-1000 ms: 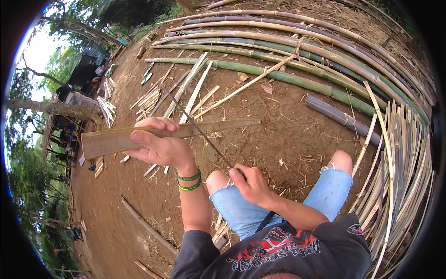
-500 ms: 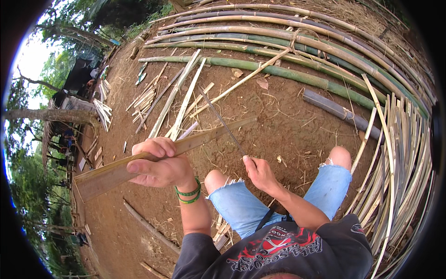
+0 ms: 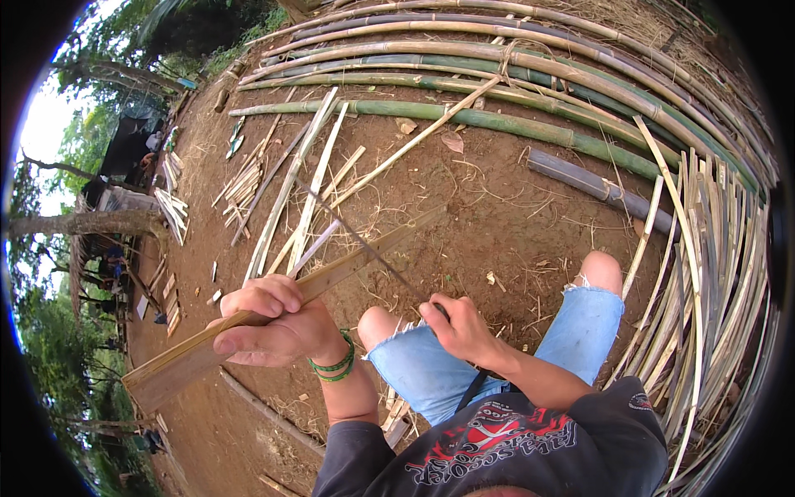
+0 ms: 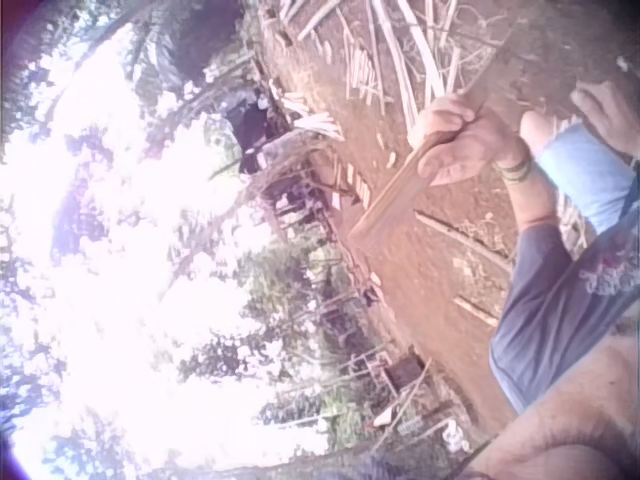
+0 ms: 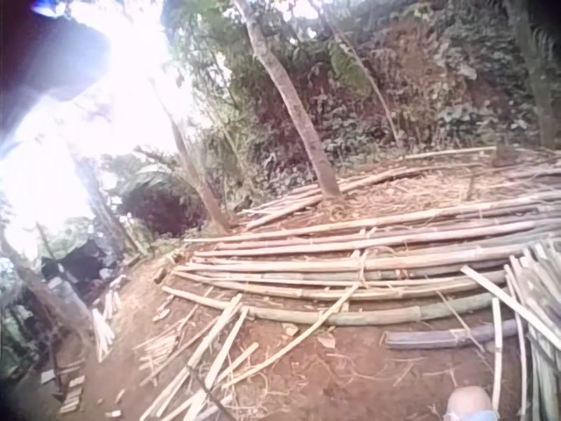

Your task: The person sits on the ground and uses a machete to split long bamboo poles into thin strips. They repeatedly strike the bamboo against a wooden stake to separate the layers, then gather the resulting strips and place them in a pile.

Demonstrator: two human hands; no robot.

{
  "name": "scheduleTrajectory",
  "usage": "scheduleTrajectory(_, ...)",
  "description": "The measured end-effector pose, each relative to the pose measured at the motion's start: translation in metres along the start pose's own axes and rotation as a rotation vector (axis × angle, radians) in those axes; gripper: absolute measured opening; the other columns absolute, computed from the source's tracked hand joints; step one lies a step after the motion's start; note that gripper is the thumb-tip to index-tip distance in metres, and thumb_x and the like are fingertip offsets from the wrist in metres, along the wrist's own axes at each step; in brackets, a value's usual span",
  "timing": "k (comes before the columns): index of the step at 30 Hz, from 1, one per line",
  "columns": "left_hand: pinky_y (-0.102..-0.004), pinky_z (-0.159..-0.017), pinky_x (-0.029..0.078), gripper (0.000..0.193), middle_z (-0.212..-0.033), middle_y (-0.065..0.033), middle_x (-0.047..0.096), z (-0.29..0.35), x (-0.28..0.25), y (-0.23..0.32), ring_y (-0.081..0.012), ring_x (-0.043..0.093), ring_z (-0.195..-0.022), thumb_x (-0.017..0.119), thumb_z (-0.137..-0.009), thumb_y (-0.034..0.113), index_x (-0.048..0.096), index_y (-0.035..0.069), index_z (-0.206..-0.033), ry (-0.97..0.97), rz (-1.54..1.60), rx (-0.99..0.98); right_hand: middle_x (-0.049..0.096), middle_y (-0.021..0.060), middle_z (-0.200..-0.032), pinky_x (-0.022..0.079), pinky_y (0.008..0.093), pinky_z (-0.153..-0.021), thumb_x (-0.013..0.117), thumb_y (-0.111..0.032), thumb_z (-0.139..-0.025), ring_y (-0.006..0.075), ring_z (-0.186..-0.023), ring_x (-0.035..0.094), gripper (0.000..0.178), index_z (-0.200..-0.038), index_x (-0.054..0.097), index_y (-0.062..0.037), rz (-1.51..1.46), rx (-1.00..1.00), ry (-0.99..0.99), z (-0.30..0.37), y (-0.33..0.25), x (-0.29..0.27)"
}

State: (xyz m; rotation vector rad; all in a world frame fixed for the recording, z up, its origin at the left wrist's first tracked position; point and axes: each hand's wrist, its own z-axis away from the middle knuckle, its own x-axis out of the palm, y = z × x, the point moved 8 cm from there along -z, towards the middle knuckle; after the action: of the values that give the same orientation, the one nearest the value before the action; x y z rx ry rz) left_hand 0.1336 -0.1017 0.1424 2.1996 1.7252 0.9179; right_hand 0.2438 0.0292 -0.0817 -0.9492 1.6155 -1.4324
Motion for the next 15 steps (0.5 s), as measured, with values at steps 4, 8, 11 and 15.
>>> scheduleTrajectory(4,-0.0208,-0.038,0.032,0.062,-0.053,0.0009,0.034,-0.002,0.007,0.002,-0.0093,0.037,-0.042,0.033,-0.102,0.061,0.039,0.009,-0.068,0.028,-0.022,0.01,0.057,0.0216,-0.055,0.044,0.0445,-0.051,0.047,-0.046,-0.101,0.0345,-0.052,0.06,0.058,-0.073,0.06,0.0035,0.036,0.179,0.099,-0.015,0.102,-0.006)
scheduleTrajectory(8,-0.0211,-0.038,0.032,0.062,-0.053,0.0008,0.034,-0.004,0.0,0.002,-0.0091,0.036,-0.042,0.033,-0.102,0.06,0.039,0.009,-0.068,0.058,-0.045,0.026,0.057,0.0224,-0.056,0.045,0.0461,-0.053,0.046,-0.047,-0.101,0.0353,-0.056,0.062,0.059,-0.075,0.061,0.0039,0.139,0.227,0.083,-0.019,0.095,-0.013)
scheduleTrajectory(11,-0.021,-0.038,0.032,0.061,-0.053,0.0009,0.034,-0.002,-0.005,0.001,-0.009,0.036,-0.042,0.033,-0.103,0.059,0.039,0.009,-0.068,0.065,-0.051,0.019,0.056,0.0208,-0.054,0.045,0.0456,-0.05,0.05,-0.041,-0.1,0.0331,-0.05,0.061,0.05,-0.076,0.062,0.0007,0.012,-0.057,0.032,0.002,0.024,0.008)
scheduleTrajectory(15,-0.0207,-0.038,0.032,0.059,-0.054,0.0013,0.034,-0.002,-0.001,0.005,-0.0087,0.035,-0.041,0.034,-0.103,0.058,0.039,0.01,-0.069,0.054,-0.068,0.049,0.054,0.0152,-0.05,0.044,0.0434,-0.048,0.045,-0.045,-0.101,0.0305,-0.044,0.055,0.058,-0.068,0.057,0.0006,0.115,0.22,0.078,-0.016,0.14,-0.003)
